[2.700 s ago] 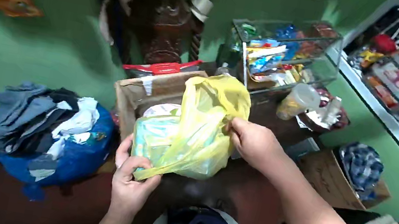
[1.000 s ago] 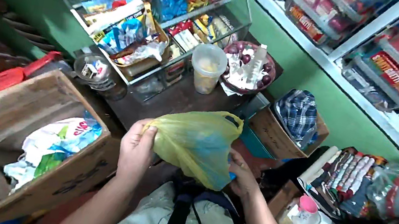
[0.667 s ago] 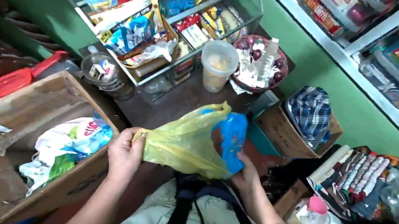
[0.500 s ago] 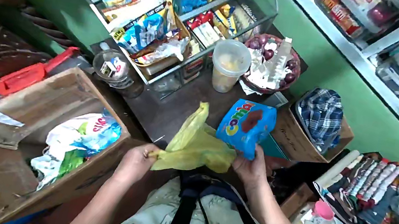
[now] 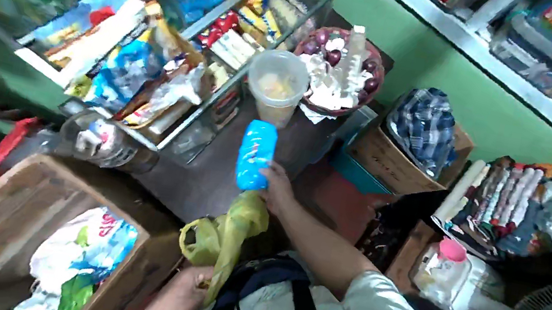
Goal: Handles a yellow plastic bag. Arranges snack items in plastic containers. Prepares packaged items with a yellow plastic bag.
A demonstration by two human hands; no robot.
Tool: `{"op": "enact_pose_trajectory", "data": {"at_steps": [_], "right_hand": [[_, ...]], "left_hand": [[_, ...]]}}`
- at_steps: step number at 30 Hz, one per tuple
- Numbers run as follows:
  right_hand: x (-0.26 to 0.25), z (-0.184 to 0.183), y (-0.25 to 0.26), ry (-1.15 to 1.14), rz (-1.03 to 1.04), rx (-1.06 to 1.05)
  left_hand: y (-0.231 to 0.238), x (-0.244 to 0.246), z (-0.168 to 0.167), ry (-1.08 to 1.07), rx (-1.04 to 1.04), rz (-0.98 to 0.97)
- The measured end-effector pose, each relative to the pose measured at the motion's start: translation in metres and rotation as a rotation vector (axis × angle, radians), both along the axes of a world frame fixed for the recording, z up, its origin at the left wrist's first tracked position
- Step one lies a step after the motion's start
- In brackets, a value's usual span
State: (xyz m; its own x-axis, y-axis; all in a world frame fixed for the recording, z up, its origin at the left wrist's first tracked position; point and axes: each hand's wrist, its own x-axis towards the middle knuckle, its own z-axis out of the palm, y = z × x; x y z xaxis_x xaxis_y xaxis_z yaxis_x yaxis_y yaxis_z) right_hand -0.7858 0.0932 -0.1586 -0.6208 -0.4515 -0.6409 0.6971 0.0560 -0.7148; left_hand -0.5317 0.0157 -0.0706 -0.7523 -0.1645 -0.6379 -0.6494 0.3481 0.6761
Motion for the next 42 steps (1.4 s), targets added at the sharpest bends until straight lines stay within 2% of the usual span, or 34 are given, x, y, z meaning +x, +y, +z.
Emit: {"op": "enact_pose_trajectory", "data": {"at_steps": [6, 8, 11, 13, 16, 18, 20, 22, 24, 26, 27, 29, 31, 32, 34, 37, 39, 42], "right_hand": [[-0.013, -0.008, -0.037, -0.019, -0.004, -0.079], [-0.017, 0.000, -0.032, 0.004, 0.053, -0.081], [-0.011, 0.022, -0.002, 0.181, 0.240, 0.007], [0.000, 0.039, 0.030, 0.210, 0.375, -0.047], [0.019, 0.072, 0.071, 0.038, 0.540, -0.179], [0.026, 0.098, 0.091, 0.006, 0.588, -0.154], [0.018, 0.106, 0.102, 0.119, 0.657, -0.059], [0.005, 0.099, 0.108, 0.272, 0.627, 0.045], [-0.010, 0.097, 0.118, 0.244, 0.455, 0.130], [-0.024, 0.098, 0.128, 0.095, 0.192, 0.110], [-0.031, 0.100, 0.133, 0.016, 0.058, 0.033], [-0.045, 0.100, 0.137, -0.117, -0.151, -0.176], [-0.063, 0.097, 0.141, -0.185, -0.203, -0.290], [-0.074, 0.097, 0.146, -0.181, -0.183, -0.281], [-0.102, 0.100, 0.164, -0.097, -0.065, -0.249], [-0.153, 0.103, 0.215, 0.167, 0.168, -0.249], [-0.184, 0.101, 0.250, 0.246, 0.202, -0.191], [-0.214, 0.095, 0.282, 0.128, 0.222, -0.215]], "left_hand": [[-0.005, -0.004, 0.001, 0.183, 0.129, 0.125], [-0.008, -0.010, -0.003, 0.287, 0.182, 0.172], [-0.010, -0.026, -0.001, 0.428, 0.213, 0.199], [-0.012, -0.040, -0.004, 0.562, 0.408, 0.242], [-0.008, -0.075, -0.007, 0.695, 0.765, 0.331], [-0.002, -0.102, -0.008, 0.729, 0.874, 0.398], [0.003, -0.127, -0.005, 0.729, 0.801, 0.386], [0.006, -0.146, -0.001, 0.714, 0.521, 0.295], [0.010, -0.162, 0.001, 0.786, 0.195, 0.096], [0.019, -0.180, -0.004, 0.839, -0.030, -0.087], [0.027, -0.189, -0.004, 0.805, -0.063, -0.158], [0.046, -0.207, -0.001, 0.653, 0.035, -0.219], [0.067, -0.228, -0.008, 0.565, 0.203, -0.117], [0.076, -0.240, -0.011, 0.568, 0.253, -0.024], [0.091, -0.265, -0.010, 0.570, 0.227, 0.136], [0.113, -0.296, 0.002, 0.494, 0.148, 0.395], [0.127, -0.322, 0.006, 0.467, 0.213, 0.541], [0.162, -0.370, 0.017, 0.488, 0.312, 0.549]]}}
